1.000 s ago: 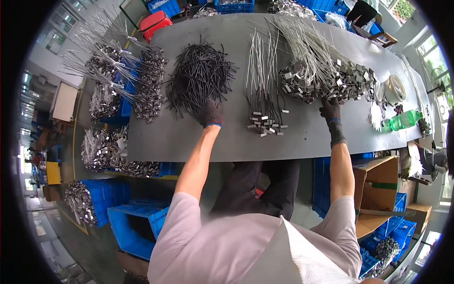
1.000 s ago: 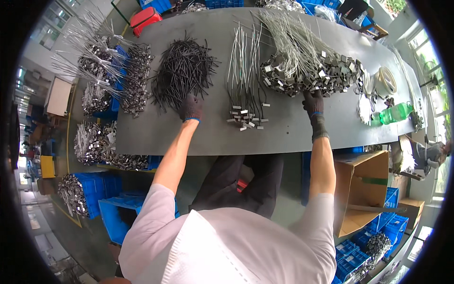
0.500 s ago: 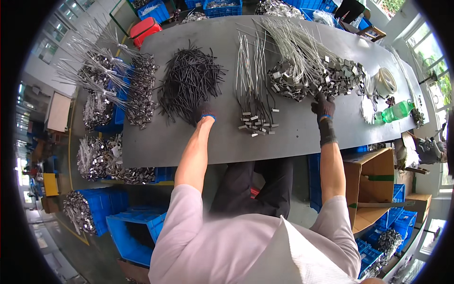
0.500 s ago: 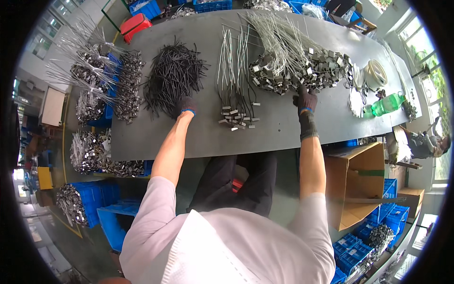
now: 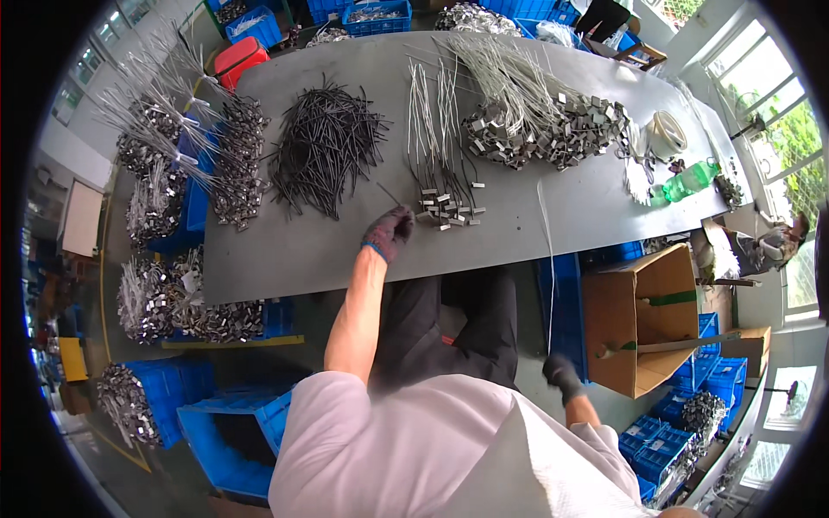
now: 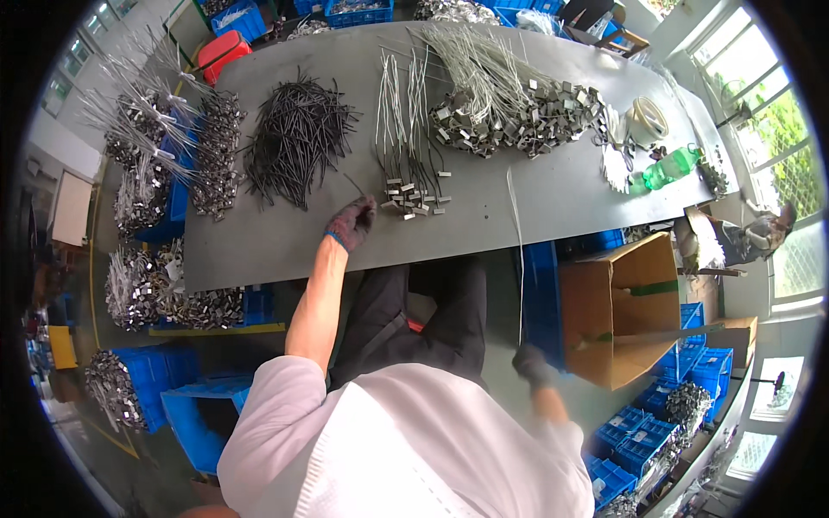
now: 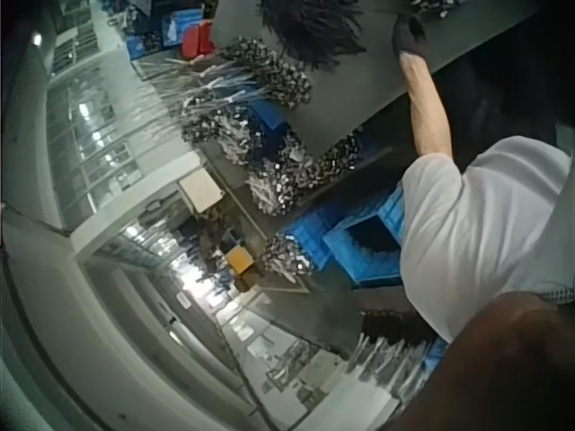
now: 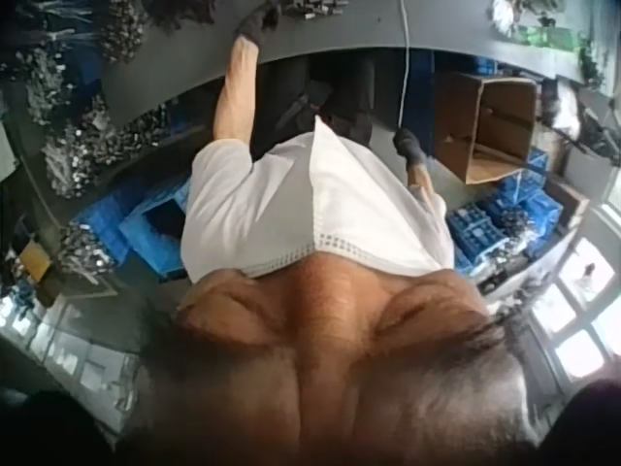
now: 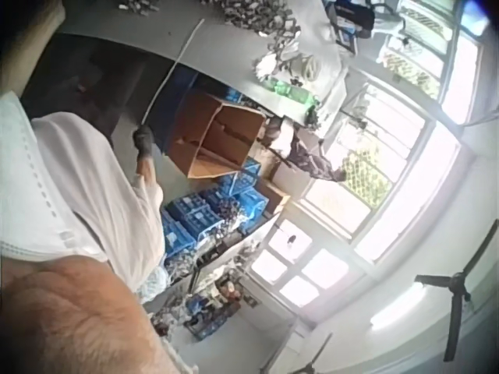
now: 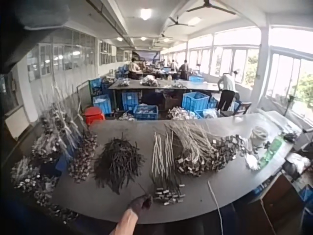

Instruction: Manually assembling electronic components by threading wires through metal brackets at an industrial workstation.

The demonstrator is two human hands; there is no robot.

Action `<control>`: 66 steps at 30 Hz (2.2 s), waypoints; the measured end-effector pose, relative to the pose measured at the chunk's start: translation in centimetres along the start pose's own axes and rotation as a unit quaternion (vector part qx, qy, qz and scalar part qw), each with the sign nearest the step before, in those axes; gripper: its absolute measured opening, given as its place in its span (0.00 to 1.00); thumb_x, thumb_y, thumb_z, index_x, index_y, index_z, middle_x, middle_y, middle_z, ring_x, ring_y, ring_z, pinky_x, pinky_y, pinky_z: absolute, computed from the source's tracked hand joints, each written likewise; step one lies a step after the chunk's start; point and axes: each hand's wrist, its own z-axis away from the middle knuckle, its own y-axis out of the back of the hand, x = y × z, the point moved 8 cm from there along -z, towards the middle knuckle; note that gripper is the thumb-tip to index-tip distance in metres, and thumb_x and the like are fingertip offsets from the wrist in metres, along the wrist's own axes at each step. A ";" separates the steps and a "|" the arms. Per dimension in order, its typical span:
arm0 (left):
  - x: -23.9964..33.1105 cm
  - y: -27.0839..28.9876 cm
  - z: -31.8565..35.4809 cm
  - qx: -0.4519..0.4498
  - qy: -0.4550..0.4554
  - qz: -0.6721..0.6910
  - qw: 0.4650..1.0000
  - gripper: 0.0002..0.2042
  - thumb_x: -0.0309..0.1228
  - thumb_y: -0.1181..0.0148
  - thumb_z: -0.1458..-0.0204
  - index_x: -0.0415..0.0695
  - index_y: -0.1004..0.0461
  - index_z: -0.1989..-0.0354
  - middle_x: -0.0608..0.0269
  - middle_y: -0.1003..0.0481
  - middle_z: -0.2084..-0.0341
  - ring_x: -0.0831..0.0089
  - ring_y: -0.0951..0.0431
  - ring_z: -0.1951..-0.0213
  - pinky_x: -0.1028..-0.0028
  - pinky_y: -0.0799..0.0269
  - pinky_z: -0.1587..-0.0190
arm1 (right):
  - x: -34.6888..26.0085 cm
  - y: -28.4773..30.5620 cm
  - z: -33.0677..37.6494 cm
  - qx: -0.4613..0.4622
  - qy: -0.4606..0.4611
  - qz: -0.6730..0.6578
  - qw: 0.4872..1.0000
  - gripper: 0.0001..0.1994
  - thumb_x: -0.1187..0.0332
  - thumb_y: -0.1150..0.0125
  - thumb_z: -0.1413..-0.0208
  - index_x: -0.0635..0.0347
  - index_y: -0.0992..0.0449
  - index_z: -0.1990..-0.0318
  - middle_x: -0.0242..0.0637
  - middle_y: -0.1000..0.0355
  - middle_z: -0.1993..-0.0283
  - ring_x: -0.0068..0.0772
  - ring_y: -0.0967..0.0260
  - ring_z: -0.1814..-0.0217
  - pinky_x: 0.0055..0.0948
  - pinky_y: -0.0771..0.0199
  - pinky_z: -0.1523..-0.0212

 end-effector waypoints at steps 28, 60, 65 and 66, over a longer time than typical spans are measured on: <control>-2.5 -18.5 10.3 -0.031 -0.388 -0.193 0.901 0.06 0.30 0.44 0.37 0.40 0.28 0.64 0.60 0.21 0.76 0.73 0.19 0.75 0.72 0.22 0.74 | -3.5 20.0 3.0 0.065 -0.173 -0.369 0.911 0.12 0.67 0.49 0.39 0.55 0.20 0.54 0.50 0.20 0.56 0.54 0.23 0.49 0.46 0.22 0.51; -4.4 -15.4 3.2 -0.094 -0.217 -0.598 0.766 0.14 0.40 0.35 0.51 0.39 0.17 0.70 0.57 0.20 0.79 0.71 0.19 0.73 0.67 0.24 0.68 | 7.1 57.3 -8.5 0.472 -0.078 -0.630 0.612 0.28 0.54 0.41 0.37 0.62 0.35 0.36 0.55 0.25 0.47 0.59 0.24 0.52 0.46 0.24 0.53; 6.3 -11.5 1.2 0.101 -0.355 -0.628 0.685 0.16 0.43 0.43 0.48 0.43 0.18 0.65 0.47 0.19 0.70 0.50 0.18 0.64 0.60 0.24 0.59 | 19.7 60.5 -13.9 0.522 -0.251 -0.372 0.725 0.33 0.53 0.42 0.40 0.43 0.44 0.28 0.55 0.41 0.29 0.62 0.32 0.38 0.52 0.26 0.43; 8.1 -10.9 0.5 0.136 -0.364 -0.649 0.654 0.16 0.43 0.45 0.47 0.44 0.19 0.62 0.46 0.19 0.67 0.48 0.18 0.61 0.59 0.23 0.58 | 22.5 59.9 -16.5 0.529 -0.242 -0.261 0.770 0.29 0.53 0.42 0.40 0.43 0.39 0.32 0.56 0.31 0.37 0.63 0.31 0.39 0.52 0.26 0.44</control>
